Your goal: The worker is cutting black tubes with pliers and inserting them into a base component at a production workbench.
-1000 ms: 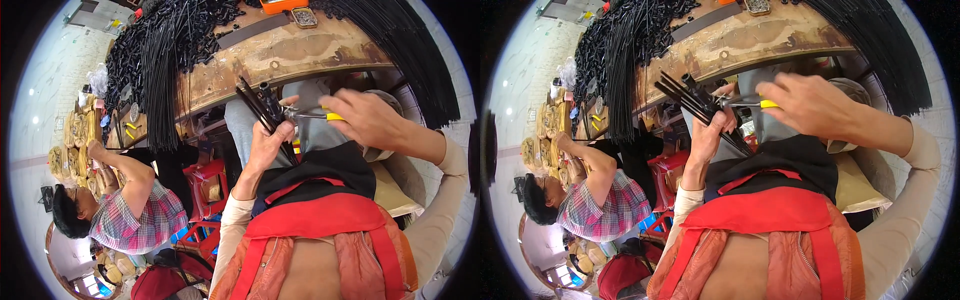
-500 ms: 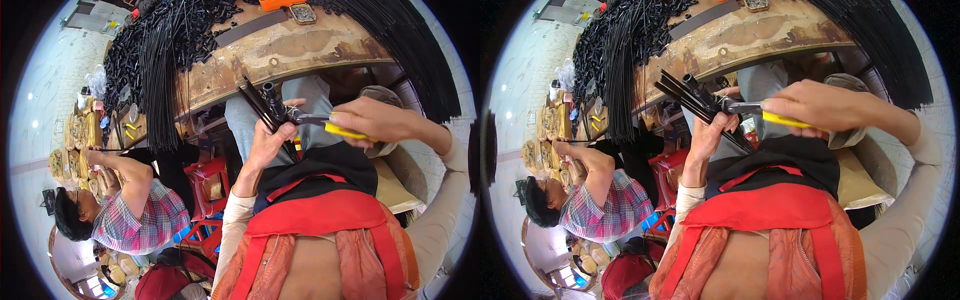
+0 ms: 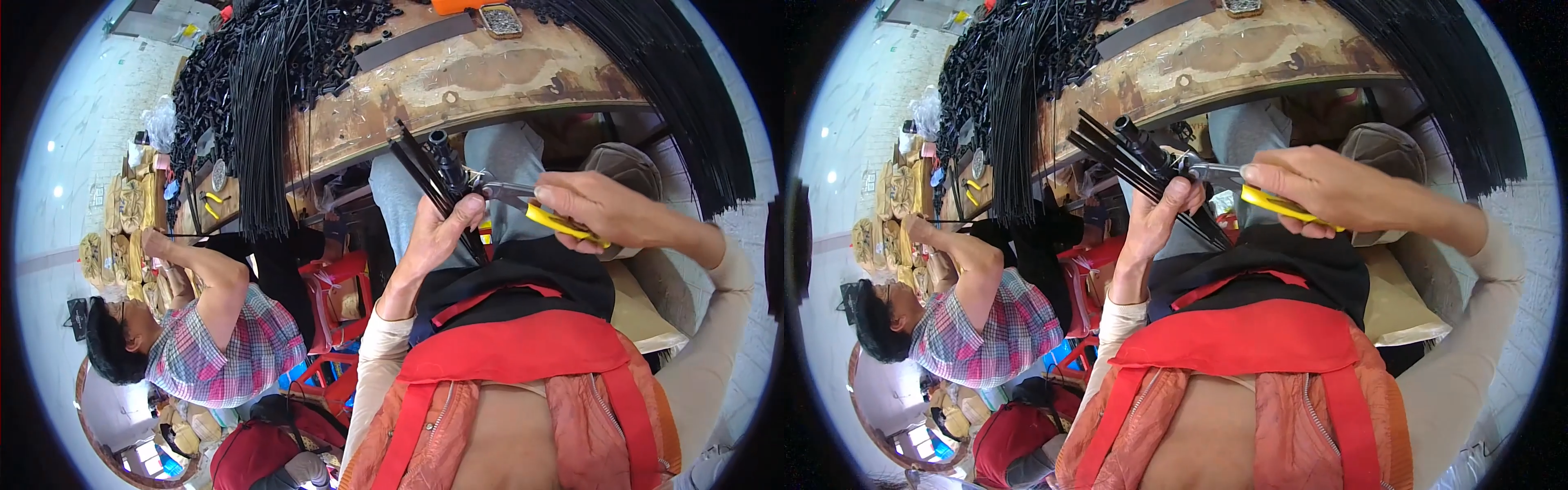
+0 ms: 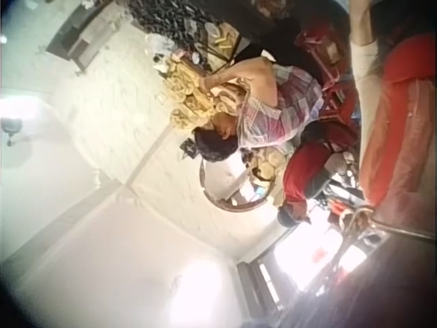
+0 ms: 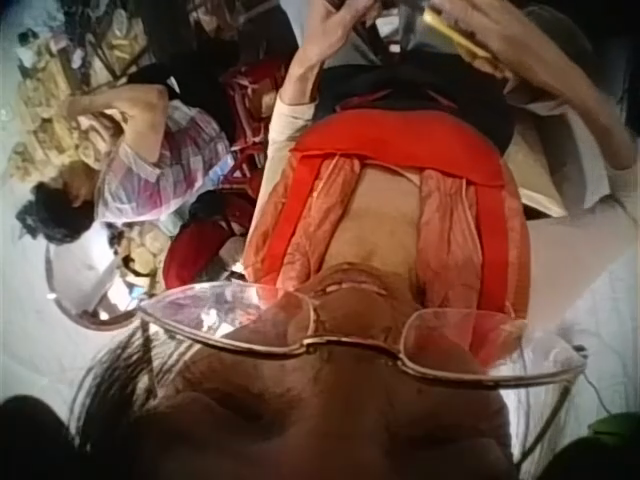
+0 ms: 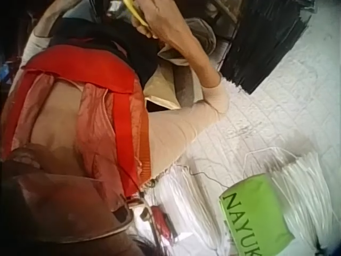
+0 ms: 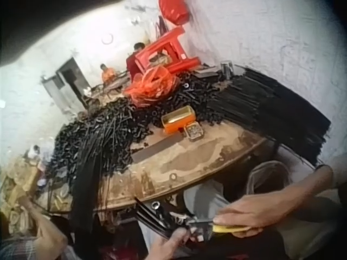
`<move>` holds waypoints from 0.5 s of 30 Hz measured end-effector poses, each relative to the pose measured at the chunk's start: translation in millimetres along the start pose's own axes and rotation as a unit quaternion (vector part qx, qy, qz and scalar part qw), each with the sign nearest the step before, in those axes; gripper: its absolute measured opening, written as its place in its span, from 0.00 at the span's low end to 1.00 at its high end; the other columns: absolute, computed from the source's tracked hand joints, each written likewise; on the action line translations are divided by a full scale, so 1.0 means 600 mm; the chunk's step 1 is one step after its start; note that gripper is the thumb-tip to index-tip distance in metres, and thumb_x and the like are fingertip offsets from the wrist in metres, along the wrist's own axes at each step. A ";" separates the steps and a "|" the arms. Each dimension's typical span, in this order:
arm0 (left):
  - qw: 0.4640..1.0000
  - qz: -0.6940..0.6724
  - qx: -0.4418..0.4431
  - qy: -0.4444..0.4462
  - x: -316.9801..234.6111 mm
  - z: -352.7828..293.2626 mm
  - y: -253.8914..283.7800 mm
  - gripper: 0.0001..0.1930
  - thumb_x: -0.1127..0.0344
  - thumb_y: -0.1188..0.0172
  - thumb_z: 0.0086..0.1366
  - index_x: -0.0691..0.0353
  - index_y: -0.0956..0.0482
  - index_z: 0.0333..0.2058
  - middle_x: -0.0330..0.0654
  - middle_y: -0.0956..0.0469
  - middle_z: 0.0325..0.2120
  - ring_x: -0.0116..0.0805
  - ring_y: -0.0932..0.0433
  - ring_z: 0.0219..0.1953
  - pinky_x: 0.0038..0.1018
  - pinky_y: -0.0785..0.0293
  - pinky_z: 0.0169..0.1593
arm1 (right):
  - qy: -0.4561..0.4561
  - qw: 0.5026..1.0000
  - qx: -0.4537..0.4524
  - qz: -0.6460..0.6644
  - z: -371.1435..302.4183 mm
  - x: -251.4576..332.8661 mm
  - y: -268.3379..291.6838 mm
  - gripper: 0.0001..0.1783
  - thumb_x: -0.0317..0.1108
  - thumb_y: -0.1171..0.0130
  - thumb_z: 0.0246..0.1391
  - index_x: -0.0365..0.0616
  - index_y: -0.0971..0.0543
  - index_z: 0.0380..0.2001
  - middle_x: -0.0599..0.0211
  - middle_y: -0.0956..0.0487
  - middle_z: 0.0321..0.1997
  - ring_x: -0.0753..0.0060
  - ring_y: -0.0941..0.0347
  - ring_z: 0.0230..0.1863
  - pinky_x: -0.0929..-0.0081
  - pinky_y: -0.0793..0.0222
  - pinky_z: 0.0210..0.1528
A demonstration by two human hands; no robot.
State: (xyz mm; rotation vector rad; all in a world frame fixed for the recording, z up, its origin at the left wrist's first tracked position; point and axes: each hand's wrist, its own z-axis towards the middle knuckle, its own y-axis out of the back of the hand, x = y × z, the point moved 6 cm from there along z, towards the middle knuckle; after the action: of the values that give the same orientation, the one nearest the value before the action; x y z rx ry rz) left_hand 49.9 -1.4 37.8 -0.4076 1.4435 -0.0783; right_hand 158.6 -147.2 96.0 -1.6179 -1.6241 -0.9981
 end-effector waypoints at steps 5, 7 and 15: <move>0.998 0.059 -0.013 -0.012 0.000 0.008 -0.012 0.08 0.66 0.48 0.70 0.66 0.29 0.38 0.30 0.35 0.21 0.19 0.39 0.24 0.19 0.40 0.29 | -0.089 0.965 0.014 -0.245 -0.027 0.092 0.025 0.21 0.48 0.59 0.67 0.39 0.31 0.32 0.68 0.30 0.17 0.78 0.33 0.16 0.78 0.38 0.18; 0.999 0.049 -0.019 -0.012 -0.003 0.006 -0.008 0.10 0.65 0.48 0.70 0.67 0.29 0.42 0.30 0.36 0.21 0.19 0.39 0.24 0.18 0.41 0.28 | 0.031 0.959 -0.006 -0.282 -0.015 0.079 0.022 0.21 0.48 0.57 0.66 0.38 0.31 0.32 0.67 0.30 0.17 0.77 0.33 0.16 0.76 0.38 0.18; 0.996 0.008 -0.059 -0.063 -0.015 0.001 0.009 0.27 0.55 0.45 0.68 0.66 0.43 0.57 0.30 0.42 0.19 0.21 0.44 0.20 0.20 0.44 0.25 | 0.089 0.956 -0.123 -0.250 0.047 -0.046 -0.007 0.15 0.40 0.46 0.59 0.42 0.25 0.45 0.63 0.25 0.27 0.66 0.28 0.30 0.72 0.33 0.37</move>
State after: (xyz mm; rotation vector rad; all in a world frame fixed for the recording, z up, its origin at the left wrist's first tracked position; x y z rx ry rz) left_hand 48.4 6.5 44.5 -0.4890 1.3303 0.0443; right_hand 157.9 -137.3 57.9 -1.2344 -1.8828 -1.6083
